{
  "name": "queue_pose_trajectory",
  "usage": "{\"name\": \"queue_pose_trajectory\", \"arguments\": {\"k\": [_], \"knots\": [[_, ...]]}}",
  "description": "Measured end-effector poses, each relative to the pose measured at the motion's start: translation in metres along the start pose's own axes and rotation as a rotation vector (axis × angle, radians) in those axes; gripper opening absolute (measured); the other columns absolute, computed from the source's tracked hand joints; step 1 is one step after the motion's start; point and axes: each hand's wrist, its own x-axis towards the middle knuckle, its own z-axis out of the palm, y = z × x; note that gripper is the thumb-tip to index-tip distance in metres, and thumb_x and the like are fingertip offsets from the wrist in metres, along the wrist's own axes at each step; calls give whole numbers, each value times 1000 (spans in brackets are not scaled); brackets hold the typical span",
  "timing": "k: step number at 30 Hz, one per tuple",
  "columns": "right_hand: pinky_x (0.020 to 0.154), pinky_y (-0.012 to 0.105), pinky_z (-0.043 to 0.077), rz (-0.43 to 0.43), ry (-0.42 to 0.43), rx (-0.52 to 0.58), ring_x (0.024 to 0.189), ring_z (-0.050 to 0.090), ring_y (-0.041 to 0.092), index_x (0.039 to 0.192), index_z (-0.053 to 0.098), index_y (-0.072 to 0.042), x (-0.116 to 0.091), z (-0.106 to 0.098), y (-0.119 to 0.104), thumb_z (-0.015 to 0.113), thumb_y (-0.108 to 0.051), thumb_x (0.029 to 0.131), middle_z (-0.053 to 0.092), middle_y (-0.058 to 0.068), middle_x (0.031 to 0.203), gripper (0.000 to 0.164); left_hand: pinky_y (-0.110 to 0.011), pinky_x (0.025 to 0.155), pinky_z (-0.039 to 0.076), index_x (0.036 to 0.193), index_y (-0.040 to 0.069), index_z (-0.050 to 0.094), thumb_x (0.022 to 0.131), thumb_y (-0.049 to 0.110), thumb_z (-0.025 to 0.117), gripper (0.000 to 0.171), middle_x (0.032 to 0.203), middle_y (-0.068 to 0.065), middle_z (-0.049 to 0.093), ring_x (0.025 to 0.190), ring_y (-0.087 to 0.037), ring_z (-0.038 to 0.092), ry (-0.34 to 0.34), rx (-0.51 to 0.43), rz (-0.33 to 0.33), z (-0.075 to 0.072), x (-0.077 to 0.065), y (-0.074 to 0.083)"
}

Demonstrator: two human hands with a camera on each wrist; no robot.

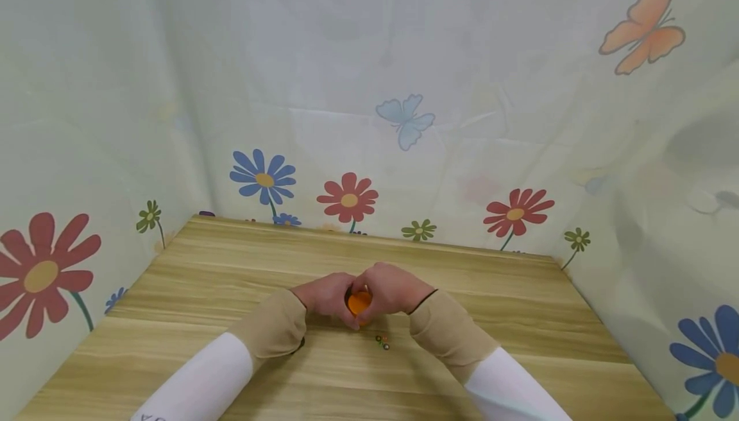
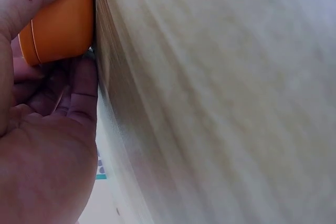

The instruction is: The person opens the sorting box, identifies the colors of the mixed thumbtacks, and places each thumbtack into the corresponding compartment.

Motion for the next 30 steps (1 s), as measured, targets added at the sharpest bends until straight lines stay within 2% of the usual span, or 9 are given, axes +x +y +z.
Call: {"name": "queue_pose_trajectory", "arguments": {"k": [7,13,18,30], "knots": [[55,18,42,12,-22,24,62,47,5,85,70,-16,3,-2,-2,79,-33,72,60,-7,70,23,-21,77,45,105,20,59,63,29,88,52,93,14,60,82,-5,55,-4,-12,-5,-1,-1,2],[50,18,39,-35,-1,6,56,44,4,78,68,-17,4,-1,0,78,-32,70,52,-12,61,20,-21,76,45,101,18,60,62,26,89,49,91,13,60,81,-6,54,6,10,37,-4,-4,8],[49,18,39,-47,2,-15,54,44,4,77,69,-17,6,0,2,78,-33,69,51,-14,59,20,-21,75,45,99,19,60,61,26,89,48,90,13,60,80,-6,53,10,29,54,-5,-5,11],[48,18,38,-63,1,-18,53,43,4,75,68,-16,5,-1,0,79,-33,70,50,-12,57,20,-21,76,45,97,21,60,60,25,90,48,90,15,59,80,-5,53,0,29,28,-4,-2,9]]}}
